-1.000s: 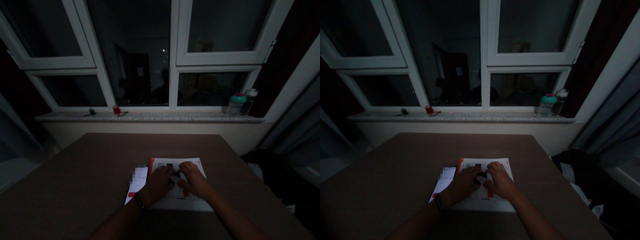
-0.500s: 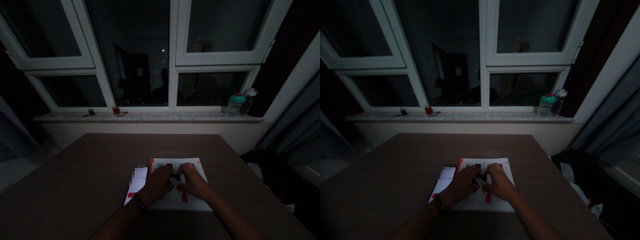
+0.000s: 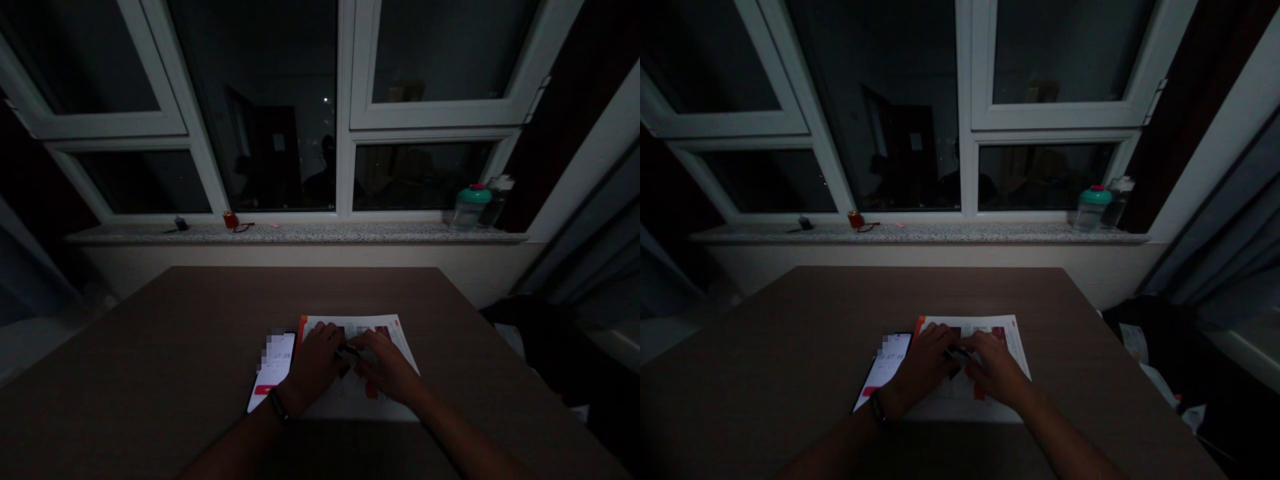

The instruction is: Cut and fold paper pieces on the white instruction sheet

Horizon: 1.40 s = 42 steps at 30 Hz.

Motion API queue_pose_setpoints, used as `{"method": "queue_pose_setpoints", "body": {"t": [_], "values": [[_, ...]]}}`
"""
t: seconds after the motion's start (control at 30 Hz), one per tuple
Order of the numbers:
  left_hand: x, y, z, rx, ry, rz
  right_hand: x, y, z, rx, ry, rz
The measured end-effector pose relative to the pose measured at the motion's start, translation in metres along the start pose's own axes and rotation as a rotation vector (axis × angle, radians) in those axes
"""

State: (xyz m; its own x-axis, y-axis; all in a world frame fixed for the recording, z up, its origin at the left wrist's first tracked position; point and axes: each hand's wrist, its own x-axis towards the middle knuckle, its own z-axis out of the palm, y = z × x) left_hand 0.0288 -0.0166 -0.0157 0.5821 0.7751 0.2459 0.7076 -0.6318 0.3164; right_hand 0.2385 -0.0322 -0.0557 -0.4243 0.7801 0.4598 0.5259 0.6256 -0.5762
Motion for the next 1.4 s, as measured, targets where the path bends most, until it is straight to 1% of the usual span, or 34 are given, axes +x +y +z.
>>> {"method": "queue_pose_setpoints", "body": {"t": [0.1,0.2,0.27,0.4,0.5,0.57,0.6,0.67,0.77,0.87,0.93,1.03,1.2,1.3,1.4], "values": [[0.000,0.001,-0.003,-0.014,0.035,0.001,0.000,0.001,0.000,-0.005,0.050,0.044],[0.000,0.000,-0.003,-0.014,0.087,0.014,0.001,0.004,0.000,-0.042,0.059,0.068],[0.000,0.001,-0.002,-0.024,0.127,0.024,0.002,0.005,-0.001,-0.086,0.085,0.031],[-0.003,0.004,-0.004,-0.096,0.237,0.053,0.003,0.001,-0.004,-0.157,0.203,-0.043],[-0.008,0.008,-0.009,-0.131,0.322,0.101,0.001,-0.001,-0.008,-0.167,0.238,-0.091],[-0.011,0.010,-0.012,-0.150,0.336,0.140,-0.001,-0.002,-0.009,-0.184,0.248,-0.139],[-0.011,0.011,-0.014,-0.155,0.328,0.150,-0.002,-0.002,-0.009,-0.204,0.241,-0.160],[-0.011,0.011,-0.015,-0.145,0.276,0.151,-0.002,-0.002,-0.009,-0.266,0.188,-0.176],[-0.008,0.009,-0.009,-0.082,0.131,0.122,0.000,-0.007,-0.009,-0.348,0.013,-0.138],[-0.006,0.004,0.001,0.004,0.002,0.111,0.003,-0.012,-0.011,-0.285,-0.173,-0.100],[-0.006,0.002,0.006,0.046,-0.053,0.107,0.004,-0.015,-0.014,-0.203,-0.232,-0.077],[-0.008,-0.001,0.010,0.047,-0.087,0.108,0.005,-0.013,-0.017,-0.136,-0.206,-0.040],[-0.009,-0.004,0.013,0.040,-0.141,0.153,0.006,0.001,-0.013,-0.187,-0.080,0.024],[-0.008,-0.004,0.012,0.077,-0.119,0.169,0.007,0.008,-0.010,-0.206,-0.037,0.068],[-0.007,-0.001,0.009,0.117,-0.113,0.153,0.007,0.011,-0.009,-0.229,-0.014,0.117]]}}
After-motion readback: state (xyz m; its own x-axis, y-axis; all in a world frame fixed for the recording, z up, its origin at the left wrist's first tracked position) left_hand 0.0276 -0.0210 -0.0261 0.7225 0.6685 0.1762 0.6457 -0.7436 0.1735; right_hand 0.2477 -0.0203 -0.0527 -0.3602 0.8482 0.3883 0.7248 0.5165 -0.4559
